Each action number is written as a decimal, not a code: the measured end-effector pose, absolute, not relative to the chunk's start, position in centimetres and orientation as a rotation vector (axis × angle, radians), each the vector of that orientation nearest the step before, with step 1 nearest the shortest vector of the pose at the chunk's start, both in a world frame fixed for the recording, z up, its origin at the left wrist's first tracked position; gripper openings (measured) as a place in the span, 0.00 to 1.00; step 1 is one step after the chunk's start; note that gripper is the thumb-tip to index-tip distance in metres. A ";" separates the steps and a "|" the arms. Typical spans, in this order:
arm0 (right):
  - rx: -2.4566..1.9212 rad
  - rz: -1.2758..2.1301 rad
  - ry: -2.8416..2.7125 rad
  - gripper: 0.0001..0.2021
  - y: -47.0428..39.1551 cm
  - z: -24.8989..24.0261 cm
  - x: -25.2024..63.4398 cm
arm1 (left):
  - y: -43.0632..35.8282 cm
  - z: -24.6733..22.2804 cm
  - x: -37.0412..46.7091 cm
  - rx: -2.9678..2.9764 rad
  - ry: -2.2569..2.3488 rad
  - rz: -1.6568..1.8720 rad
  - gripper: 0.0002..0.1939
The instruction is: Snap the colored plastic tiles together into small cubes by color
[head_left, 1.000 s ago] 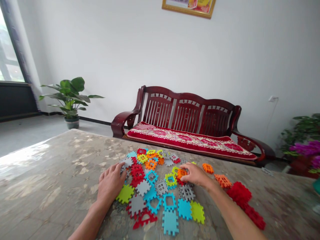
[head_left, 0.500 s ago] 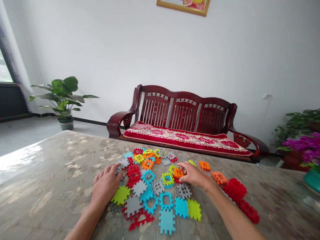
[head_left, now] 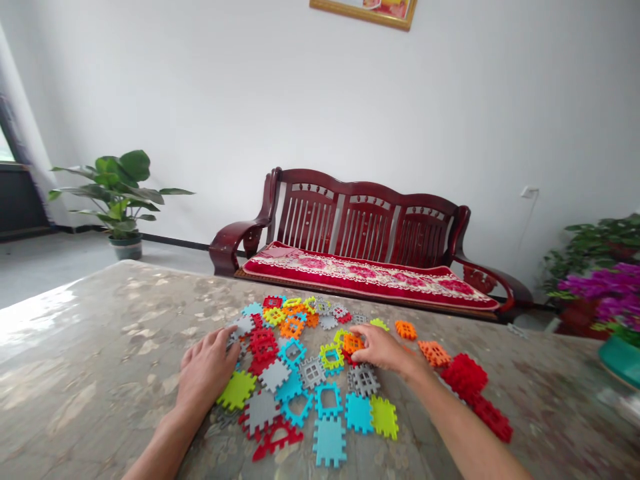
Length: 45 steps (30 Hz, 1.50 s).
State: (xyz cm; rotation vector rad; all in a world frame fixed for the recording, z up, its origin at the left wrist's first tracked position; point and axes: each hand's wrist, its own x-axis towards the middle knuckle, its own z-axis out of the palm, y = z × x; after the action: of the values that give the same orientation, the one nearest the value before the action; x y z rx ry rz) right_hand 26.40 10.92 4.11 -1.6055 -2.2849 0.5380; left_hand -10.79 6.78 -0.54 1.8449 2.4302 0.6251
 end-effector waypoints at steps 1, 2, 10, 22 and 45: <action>-1.607 0.564 -2.258 0.31 10.8 4.2 26.5 | 6.8 -0.6 -10.8 1.844 2.429 0.627 0.26; -1.613 0.601 -2.224 0.32 10.8 4.2 26.7 | 6.8 -0.6 -10.8 1.845 2.426 0.631 0.26; -1.730 0.422 -1.784 0.32 14.6 3.8 33.9 | 6.6 -0.2 -10.7 1.847 2.416 0.618 0.26; -2.012 0.172 -1.854 0.33 16.2 2.0 41.7 | 6.7 -0.6 -11.0 1.840 2.404 0.631 0.27; -1.580 0.418 -2.355 0.34 10.4 3.9 26.4 | 6.6 -0.3 -10.7 1.844 2.429 0.604 0.26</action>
State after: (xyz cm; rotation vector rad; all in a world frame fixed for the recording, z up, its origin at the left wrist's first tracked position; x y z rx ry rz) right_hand 26.41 10.39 3.93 -1.5798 -2.3548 0.4176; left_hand -10.65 6.59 -0.26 1.8439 2.4293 0.6041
